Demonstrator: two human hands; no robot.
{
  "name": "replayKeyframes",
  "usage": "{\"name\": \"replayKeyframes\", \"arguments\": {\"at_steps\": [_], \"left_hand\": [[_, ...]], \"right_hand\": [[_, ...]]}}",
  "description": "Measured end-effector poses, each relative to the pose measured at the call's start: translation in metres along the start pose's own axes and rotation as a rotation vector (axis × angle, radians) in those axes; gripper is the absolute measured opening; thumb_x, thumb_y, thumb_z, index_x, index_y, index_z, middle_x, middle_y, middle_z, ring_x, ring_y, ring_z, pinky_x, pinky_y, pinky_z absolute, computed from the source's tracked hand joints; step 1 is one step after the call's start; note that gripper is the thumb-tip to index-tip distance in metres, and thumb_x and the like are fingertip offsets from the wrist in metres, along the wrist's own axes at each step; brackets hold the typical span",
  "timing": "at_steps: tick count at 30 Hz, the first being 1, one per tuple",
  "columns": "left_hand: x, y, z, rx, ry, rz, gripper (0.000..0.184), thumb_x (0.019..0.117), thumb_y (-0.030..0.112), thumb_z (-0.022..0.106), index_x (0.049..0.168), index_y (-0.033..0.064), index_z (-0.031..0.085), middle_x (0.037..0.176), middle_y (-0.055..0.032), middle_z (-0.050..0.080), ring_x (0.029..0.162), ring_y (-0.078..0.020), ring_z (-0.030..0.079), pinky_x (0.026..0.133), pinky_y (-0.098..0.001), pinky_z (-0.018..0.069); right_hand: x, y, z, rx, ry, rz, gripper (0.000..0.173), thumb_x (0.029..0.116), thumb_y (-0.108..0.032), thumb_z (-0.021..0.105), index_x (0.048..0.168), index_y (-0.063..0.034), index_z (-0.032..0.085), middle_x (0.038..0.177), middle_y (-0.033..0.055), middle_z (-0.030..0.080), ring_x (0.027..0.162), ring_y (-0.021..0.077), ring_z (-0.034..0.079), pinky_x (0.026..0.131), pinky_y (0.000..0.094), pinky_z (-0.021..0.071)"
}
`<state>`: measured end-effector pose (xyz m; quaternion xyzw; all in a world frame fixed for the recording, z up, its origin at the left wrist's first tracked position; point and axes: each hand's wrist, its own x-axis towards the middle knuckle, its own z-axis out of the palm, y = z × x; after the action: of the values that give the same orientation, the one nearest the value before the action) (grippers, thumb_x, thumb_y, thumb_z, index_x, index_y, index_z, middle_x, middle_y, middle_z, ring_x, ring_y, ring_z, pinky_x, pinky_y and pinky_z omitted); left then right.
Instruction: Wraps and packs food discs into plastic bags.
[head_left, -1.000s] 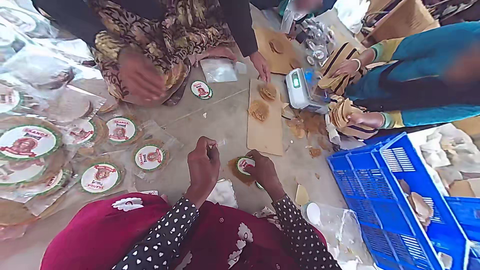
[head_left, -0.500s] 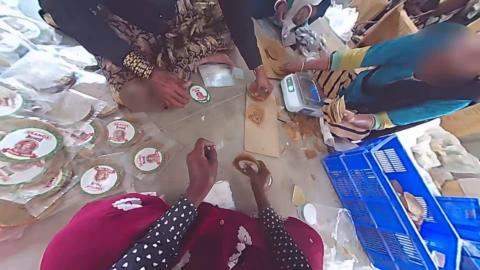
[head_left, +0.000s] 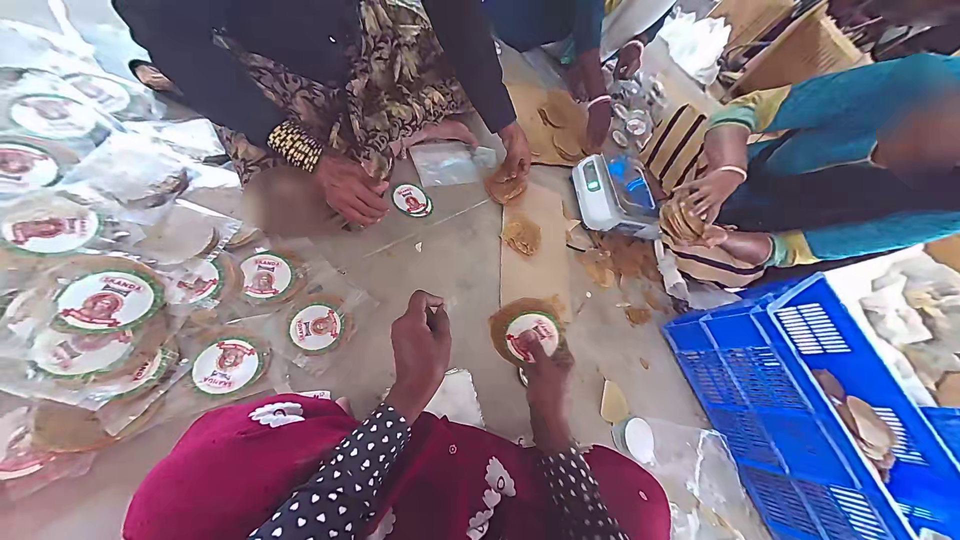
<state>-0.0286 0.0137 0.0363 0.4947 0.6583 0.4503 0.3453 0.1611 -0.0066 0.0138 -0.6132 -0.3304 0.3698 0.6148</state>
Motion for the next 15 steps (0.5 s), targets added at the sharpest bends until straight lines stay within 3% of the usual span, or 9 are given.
{"name": "replayKeyframes", "arguments": {"at_steps": [4, 7, 9, 12, 15], "left_hand": [[-0.012, 0.002, 0.011, 0.081, -0.04, 0.114, 0.02, 0.0993, 0.009, 0.057, 0.111, -0.0029, 0.068, 0.065, -0.0082, 0.06, 0.057, -0.0207, 0.058, 0.058, -0.0387, 0.0514], [-0.02, 0.006, 0.013, 0.112, -0.072, 0.142, 0.02, 0.0983, 0.008, 0.056, 0.109, -0.0027, 0.068, 0.064, -0.0085, 0.059, 0.056, -0.0219, 0.058, 0.058, -0.0394, 0.0513], [-0.02, 0.004, 0.013, 0.11, -0.063, 0.15, 0.02, 0.0992, 0.01, 0.056, 0.109, -0.0021, 0.069, 0.063, -0.008, 0.059, 0.055, -0.021, 0.058, 0.056, -0.0384, 0.051], [-0.021, 0.008, 0.011, 0.122, -0.124, 0.096, 0.023, 0.1012, 0.012, 0.055, 0.112, -0.0021, 0.068, 0.068, -0.0098, 0.063, 0.06, -0.024, 0.062, 0.062, -0.0411, 0.0537], [-0.024, 0.013, 0.01, 0.15, -0.212, 0.072, 0.025, 0.103, 0.014, 0.052, 0.115, -0.0019, 0.068, 0.073, -0.0123, 0.066, 0.067, -0.028, 0.066, 0.067, -0.0445, 0.055]], "right_hand": [[-0.043, -0.069, 0.022, 0.168, -0.043, 0.023, 0.034, 0.078, 0.006, 0.072, 0.111, 0.0048, 0.063, 0.087, 0.0076, 0.074, 0.077, 0.0142, 0.074, 0.072, 0.0328, 0.0649], [-0.057, -0.072, 0.033, 0.027, 0.019, -0.055, 0.053, 0.0708, 0.001, 0.077, 0.118, 0.0071, 0.056, 0.091, 0.0059, 0.073, 0.081, 0.0108, 0.073, 0.075, 0.0286, 0.0639], [-0.057, -0.064, 0.034, -0.12, 0.029, -0.1, 0.059, 0.0722, -0.007, 0.078, 0.124, 0.0083, 0.054, 0.096, 0.0042, 0.072, 0.086, 0.0064, 0.072, 0.078, 0.025, 0.0625], [-0.053, -0.057, 0.032, -0.368, -0.011, -0.164, 0.051, 0.0763, -0.016, 0.074, 0.12, 0.0052, 0.058, 0.094, 0.001, 0.071, 0.085, -0.0011, 0.069, 0.077, 0.0193, 0.0587], [-0.052, -0.063, 0.036, -0.502, -0.075, -0.14, 0.048, 0.0835, -0.015, 0.069, 0.124, 0.0062, 0.057, 0.096, 0.0067, 0.069, 0.084, 0.0017, 0.067, 0.076, 0.0212, 0.0558]]}}
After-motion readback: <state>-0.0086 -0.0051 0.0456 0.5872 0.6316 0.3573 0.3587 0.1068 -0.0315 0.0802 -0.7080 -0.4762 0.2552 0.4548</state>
